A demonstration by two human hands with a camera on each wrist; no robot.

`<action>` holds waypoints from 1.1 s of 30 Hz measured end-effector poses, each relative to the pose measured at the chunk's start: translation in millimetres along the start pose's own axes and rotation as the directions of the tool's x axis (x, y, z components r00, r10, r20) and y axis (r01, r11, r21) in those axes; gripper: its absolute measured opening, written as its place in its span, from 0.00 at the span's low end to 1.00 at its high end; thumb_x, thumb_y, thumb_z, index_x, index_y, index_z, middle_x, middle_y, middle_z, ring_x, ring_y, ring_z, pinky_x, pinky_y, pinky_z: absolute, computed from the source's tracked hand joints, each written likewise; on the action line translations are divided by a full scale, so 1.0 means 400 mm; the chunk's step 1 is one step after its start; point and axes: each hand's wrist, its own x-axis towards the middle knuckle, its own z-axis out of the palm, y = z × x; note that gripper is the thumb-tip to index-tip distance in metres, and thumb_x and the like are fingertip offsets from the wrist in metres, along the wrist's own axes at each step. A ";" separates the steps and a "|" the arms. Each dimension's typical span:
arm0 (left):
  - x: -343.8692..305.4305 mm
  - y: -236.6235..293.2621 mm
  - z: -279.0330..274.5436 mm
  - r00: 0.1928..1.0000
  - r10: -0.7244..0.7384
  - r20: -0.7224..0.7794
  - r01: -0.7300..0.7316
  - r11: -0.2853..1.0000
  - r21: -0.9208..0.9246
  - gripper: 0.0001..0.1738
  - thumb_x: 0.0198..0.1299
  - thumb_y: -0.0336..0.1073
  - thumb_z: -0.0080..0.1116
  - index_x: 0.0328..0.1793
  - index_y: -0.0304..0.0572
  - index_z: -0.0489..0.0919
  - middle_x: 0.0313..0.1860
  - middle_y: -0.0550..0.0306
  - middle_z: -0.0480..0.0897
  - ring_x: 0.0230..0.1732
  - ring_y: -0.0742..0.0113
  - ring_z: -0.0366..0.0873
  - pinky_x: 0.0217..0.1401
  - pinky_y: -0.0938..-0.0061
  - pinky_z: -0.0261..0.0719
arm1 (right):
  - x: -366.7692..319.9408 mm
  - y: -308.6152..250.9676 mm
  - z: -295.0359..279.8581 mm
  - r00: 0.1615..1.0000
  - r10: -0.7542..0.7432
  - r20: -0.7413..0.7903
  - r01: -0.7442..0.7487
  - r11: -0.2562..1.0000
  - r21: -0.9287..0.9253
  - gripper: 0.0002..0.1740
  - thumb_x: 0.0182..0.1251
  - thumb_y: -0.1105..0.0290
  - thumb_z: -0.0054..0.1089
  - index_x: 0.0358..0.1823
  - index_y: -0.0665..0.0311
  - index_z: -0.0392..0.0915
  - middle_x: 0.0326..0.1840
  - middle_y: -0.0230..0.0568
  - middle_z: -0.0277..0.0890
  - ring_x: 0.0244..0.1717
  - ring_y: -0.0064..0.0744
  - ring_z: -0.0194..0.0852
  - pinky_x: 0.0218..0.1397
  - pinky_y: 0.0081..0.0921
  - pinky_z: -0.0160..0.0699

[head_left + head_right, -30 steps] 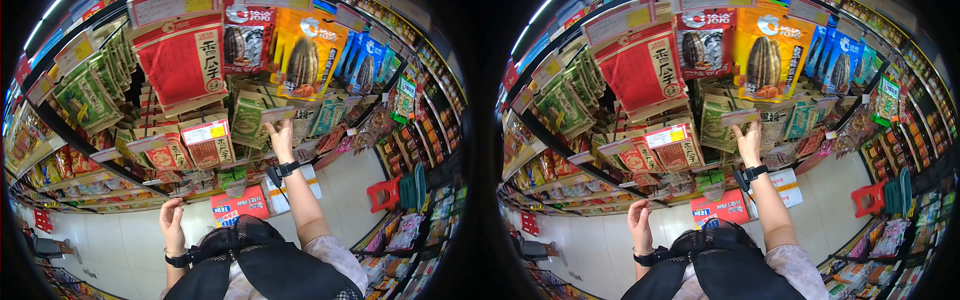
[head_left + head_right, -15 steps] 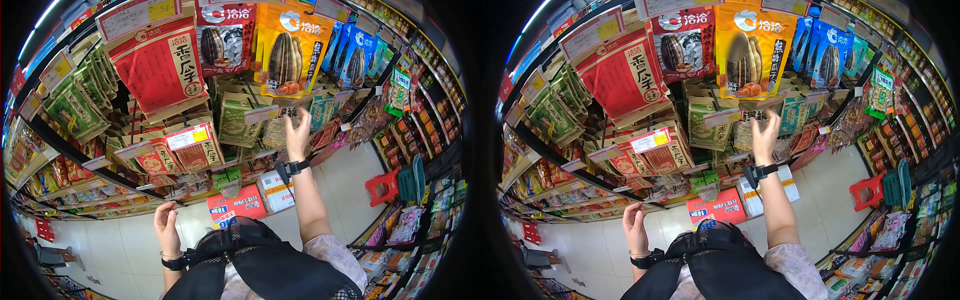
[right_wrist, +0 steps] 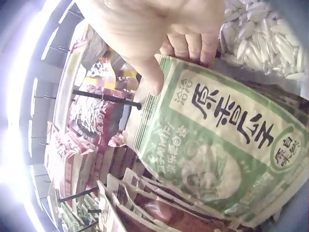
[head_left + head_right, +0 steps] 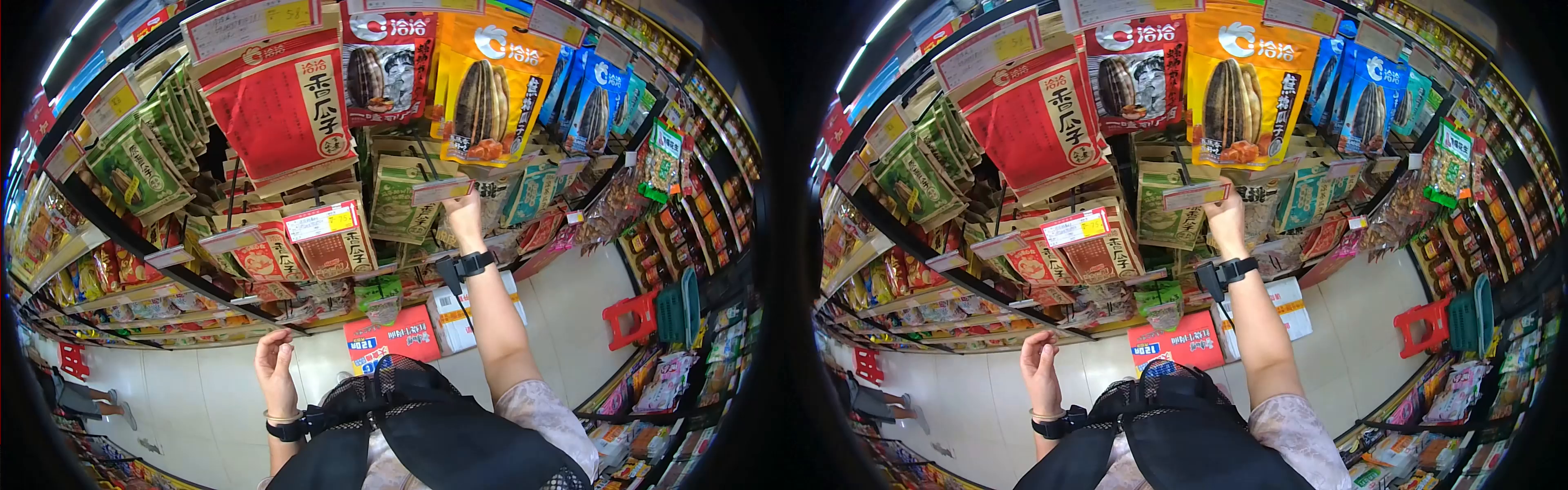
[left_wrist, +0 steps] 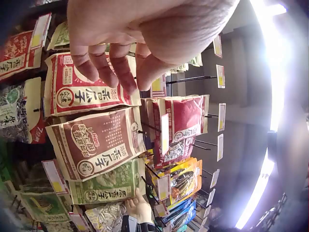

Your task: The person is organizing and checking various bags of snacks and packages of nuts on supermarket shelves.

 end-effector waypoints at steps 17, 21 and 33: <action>-0.003 0.003 -0.012 1.000 -0.021 -0.022 0.021 1.000 -0.005 0.12 0.62 0.31 0.55 0.51 0.39 0.74 0.48 0.58 0.78 0.50 0.71 0.72 0.53 0.76 0.69 | 0.075 0.047 -0.037 0.978 -0.027 0.205 0.062 0.984 -0.168 0.30 0.53 0.76 0.61 0.59 0.70 0.63 0.46 0.43 0.77 0.45 0.30 0.74 0.47 0.24 0.72; -0.003 0.011 -0.005 0.998 -0.033 -0.055 0.031 0.999 -0.036 0.11 0.60 0.26 0.53 0.49 0.35 0.75 0.47 0.57 0.79 0.47 0.71 0.72 0.55 0.77 0.68 | 0.102 0.074 -0.027 0.979 -0.088 0.183 0.124 0.973 -0.193 0.30 0.53 0.76 0.62 0.59 0.69 0.63 0.49 0.46 0.74 0.46 0.30 0.72 0.49 0.24 0.71; -0.006 0.015 -0.022 0.997 -0.029 -0.067 0.027 0.999 -0.034 0.11 0.60 0.26 0.54 0.49 0.36 0.76 0.48 0.56 0.79 0.47 0.71 0.72 0.55 0.76 0.68 | 0.082 0.010 0.012 0.991 0.058 0.119 -0.037 0.984 -0.172 0.21 0.65 0.63 0.60 0.53 0.70 0.72 0.48 0.37 0.77 0.46 0.25 0.71 0.51 0.24 0.69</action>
